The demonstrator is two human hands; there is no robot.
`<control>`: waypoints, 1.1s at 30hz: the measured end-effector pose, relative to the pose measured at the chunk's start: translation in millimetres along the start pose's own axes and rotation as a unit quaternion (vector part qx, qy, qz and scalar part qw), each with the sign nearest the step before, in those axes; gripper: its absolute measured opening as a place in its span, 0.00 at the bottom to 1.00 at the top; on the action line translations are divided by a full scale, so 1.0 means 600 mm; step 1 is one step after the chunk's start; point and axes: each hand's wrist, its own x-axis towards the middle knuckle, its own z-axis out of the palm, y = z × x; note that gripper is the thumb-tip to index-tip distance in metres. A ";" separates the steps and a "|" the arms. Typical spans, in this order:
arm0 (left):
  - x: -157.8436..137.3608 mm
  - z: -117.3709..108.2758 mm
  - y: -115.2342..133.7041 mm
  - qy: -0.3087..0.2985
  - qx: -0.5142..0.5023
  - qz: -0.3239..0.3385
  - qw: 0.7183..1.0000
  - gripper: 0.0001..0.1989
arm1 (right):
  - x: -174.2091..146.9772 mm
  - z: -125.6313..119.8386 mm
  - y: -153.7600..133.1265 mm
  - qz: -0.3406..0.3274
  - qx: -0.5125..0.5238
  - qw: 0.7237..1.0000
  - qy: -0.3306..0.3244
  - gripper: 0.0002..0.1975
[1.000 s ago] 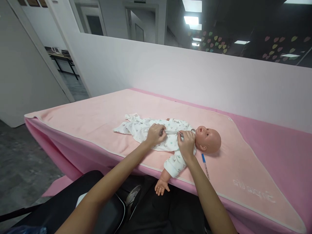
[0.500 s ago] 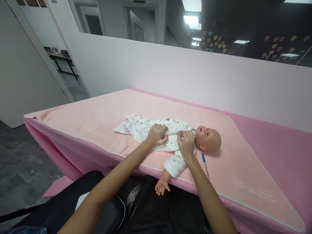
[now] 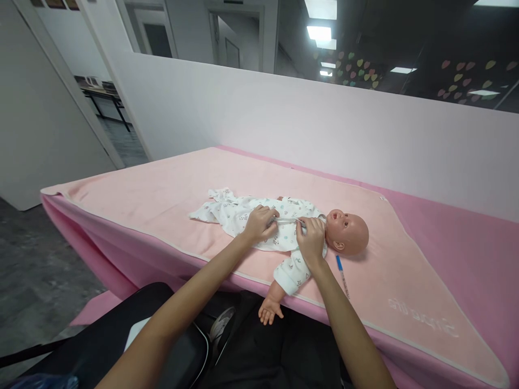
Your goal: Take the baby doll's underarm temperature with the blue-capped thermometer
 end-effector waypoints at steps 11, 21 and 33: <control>0.001 -0.001 0.000 0.010 0.002 -0.003 1.000 0.07 | 0.000 -0.002 -0.002 -0.003 -0.005 1.000 0.009 0.07; 0.001 -0.002 -0.001 0.056 0.039 -0.028 0.997 0.06 | -0.003 -0.003 0.001 -0.018 -0.007 1.000 0.014 0.08; 0.091 -0.008 0.004 -0.080 -0.154 -0.095 0.980 0.09 | -0.007 -0.070 -0.004 0.036 0.013 0.997 0.061 0.08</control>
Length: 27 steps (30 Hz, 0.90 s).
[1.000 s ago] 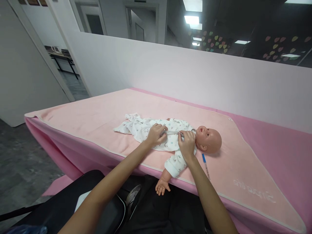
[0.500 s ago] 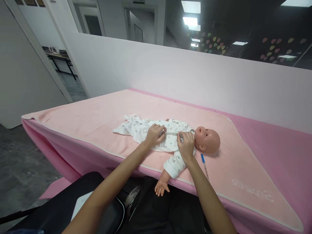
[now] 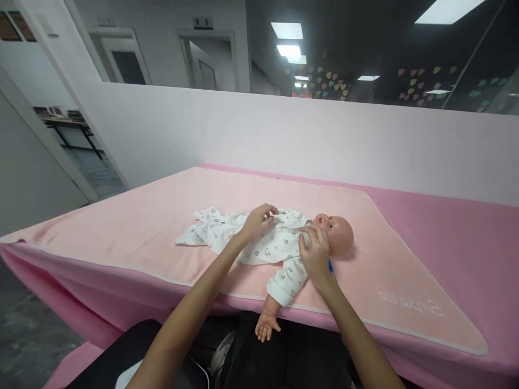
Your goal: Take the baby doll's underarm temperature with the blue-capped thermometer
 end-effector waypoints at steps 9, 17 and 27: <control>0.005 0.049 -0.001 -0.146 -0.084 -0.011 0.986 0.15 | -0.137 -0.141 0.073 0.105 -0.123 0.983 -0.082 0.09; -0.006 0.055 0.009 -0.133 0.083 0.077 0.985 0.16 | -0.186 -0.184 0.066 0.162 -0.153 0.967 -0.122 0.16; 0.115 0.013 -0.016 -0.386 0.179 -0.118 0.897 0.15 | -0.174 -0.182 0.048 0.150 -0.200 0.949 -0.194 0.10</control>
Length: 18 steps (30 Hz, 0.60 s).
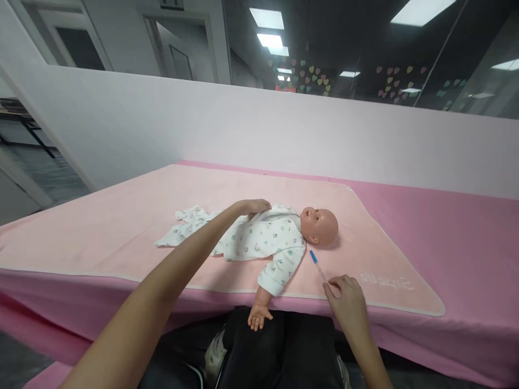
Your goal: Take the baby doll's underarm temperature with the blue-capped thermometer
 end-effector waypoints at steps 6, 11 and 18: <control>0.015 -0.056 0.046 0.115 0.154 -0.019 0.981 0.13 | 0.008 -0.010 0.005 0.019 -0.029 0.999 -0.014 0.11; 0.014 -0.058 0.053 0.224 0.346 0.102 0.905 0.16 | 0.030 -0.060 -0.016 0.002 -0.002 1.000 0.016 0.12; 0.015 -0.059 0.034 0.280 0.417 0.175 0.847 0.14 | 0.202 -0.077 -0.112 -0.126 -0.008 0.992 0.006 0.11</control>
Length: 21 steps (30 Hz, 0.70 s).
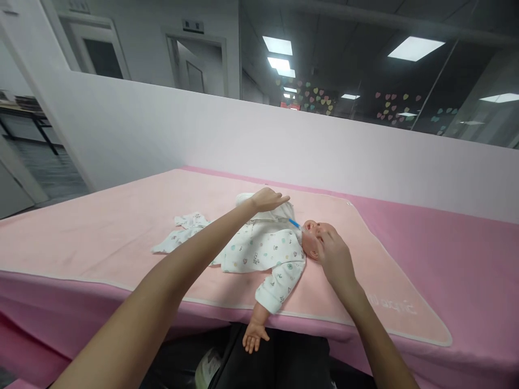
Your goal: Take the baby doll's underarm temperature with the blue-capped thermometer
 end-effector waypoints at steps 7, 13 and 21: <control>-0.011 0.008 0.004 0.041 0.021 0.015 0.999 0.12 | 0.137 0.073 -0.013 0.022 -0.073 0.982 -0.173 0.08; -0.018 -0.002 0.018 0.063 0.005 0.109 0.992 0.12 | 0.181 0.098 -0.033 0.072 -0.020 0.980 -0.186 0.05; -0.027 -0.018 0.022 0.038 -0.032 0.100 0.994 0.14 | 0.224 0.078 -0.023 0.054 -0.030 0.973 -0.221 0.13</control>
